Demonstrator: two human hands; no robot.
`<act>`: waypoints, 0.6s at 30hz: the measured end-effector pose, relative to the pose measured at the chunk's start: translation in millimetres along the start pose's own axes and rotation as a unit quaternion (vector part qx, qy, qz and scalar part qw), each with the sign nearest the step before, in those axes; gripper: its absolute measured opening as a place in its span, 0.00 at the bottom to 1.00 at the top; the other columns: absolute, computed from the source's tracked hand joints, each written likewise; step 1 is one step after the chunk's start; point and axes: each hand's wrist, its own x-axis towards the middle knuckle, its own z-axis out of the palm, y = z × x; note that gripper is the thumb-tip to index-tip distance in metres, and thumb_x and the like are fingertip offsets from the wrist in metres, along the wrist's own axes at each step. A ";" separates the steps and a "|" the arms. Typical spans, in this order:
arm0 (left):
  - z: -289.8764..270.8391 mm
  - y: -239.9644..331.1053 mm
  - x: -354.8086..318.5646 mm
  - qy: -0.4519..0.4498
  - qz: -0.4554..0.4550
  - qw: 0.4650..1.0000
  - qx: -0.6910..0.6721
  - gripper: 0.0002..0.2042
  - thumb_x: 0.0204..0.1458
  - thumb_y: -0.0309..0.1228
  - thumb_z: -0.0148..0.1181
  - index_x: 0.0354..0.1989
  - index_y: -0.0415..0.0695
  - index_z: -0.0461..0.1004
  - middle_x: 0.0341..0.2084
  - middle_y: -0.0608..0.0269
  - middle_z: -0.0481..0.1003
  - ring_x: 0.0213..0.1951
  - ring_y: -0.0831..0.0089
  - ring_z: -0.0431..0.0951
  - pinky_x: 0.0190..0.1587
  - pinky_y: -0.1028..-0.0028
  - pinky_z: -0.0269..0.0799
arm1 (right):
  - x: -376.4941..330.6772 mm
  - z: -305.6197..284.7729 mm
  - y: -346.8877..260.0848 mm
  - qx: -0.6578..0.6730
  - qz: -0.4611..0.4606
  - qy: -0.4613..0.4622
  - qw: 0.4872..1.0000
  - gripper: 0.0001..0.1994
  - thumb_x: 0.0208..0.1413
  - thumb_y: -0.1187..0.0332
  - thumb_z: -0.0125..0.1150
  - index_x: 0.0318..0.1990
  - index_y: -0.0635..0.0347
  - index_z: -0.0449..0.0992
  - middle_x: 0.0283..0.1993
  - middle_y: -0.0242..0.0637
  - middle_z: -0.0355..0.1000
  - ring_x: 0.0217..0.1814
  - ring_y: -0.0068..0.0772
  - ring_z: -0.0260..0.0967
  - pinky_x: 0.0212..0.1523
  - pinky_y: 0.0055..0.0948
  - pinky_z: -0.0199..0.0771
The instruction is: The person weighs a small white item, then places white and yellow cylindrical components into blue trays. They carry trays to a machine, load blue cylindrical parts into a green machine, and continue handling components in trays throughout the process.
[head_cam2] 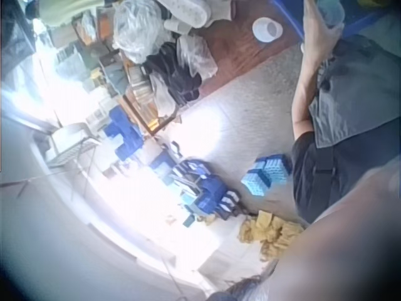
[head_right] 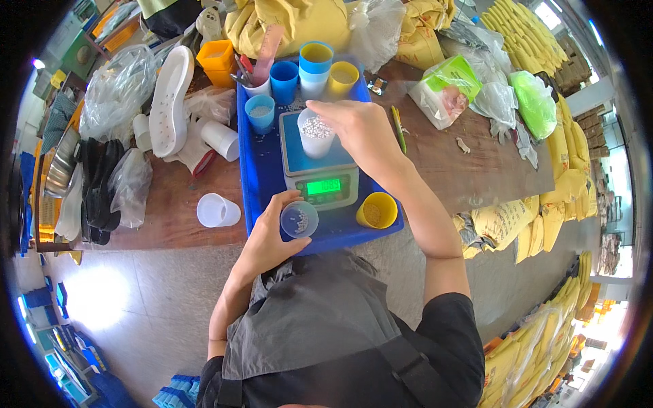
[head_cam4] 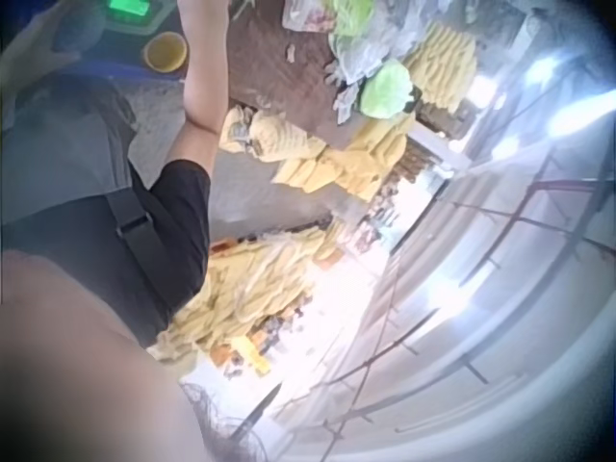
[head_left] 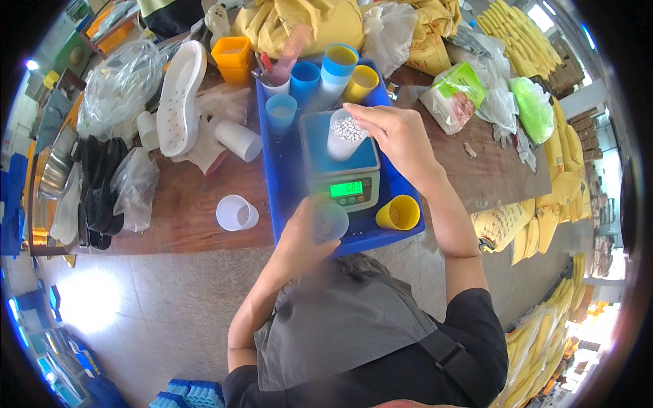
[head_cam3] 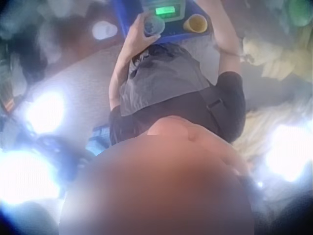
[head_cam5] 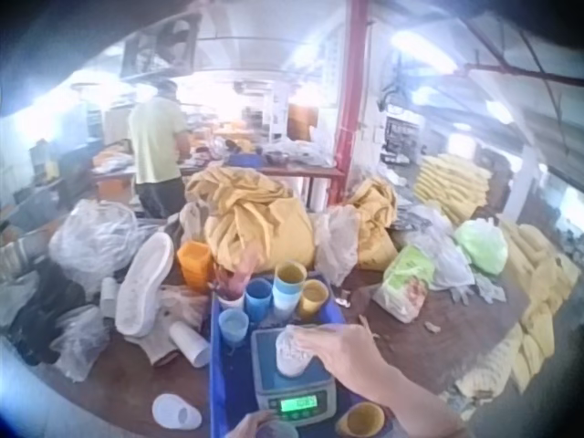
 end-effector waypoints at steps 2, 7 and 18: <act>3.6 2.7 3.6 0.000 0.017 1.000 0.027 0.40 0.40 0.25 0.73 0.64 0.40 0.61 0.61 0.40 0.65 0.63 0.45 0.67 0.62 0.57 0.67 | -12.2 -5.7 -9.0 -0.027 -0.031 0.016 0.999 0.18 0.56 0.80 0.60 0.52 0.54 0.83 0.44 0.42 0.81 0.43 0.36 0.80 0.46 0.30 0.80; -10.3 8.6 -8.0 0.029 0.043 0.997 0.057 0.41 0.40 0.26 0.74 0.66 0.38 0.60 0.60 0.45 0.69 0.64 0.52 0.68 0.65 0.63 0.64 | -58.9 15.5 -54.2 0.001 -0.166 -0.164 0.972 0.17 0.48 0.77 0.58 0.48 0.60 0.80 0.48 0.37 0.78 0.49 0.40 0.77 0.49 0.34 0.78; -57.6 -47.6 -51.6 0.388 0.031 0.887 0.248 0.54 0.38 0.25 0.77 0.75 0.45 0.46 0.71 0.46 0.54 0.73 0.50 0.53 0.72 0.53 0.51 | -75.0 7.5 -40.0 -0.037 -0.031 0.010 0.999 0.14 0.52 0.71 0.65 0.47 0.61 0.80 0.45 0.40 0.80 0.45 0.42 0.79 0.47 0.35 0.79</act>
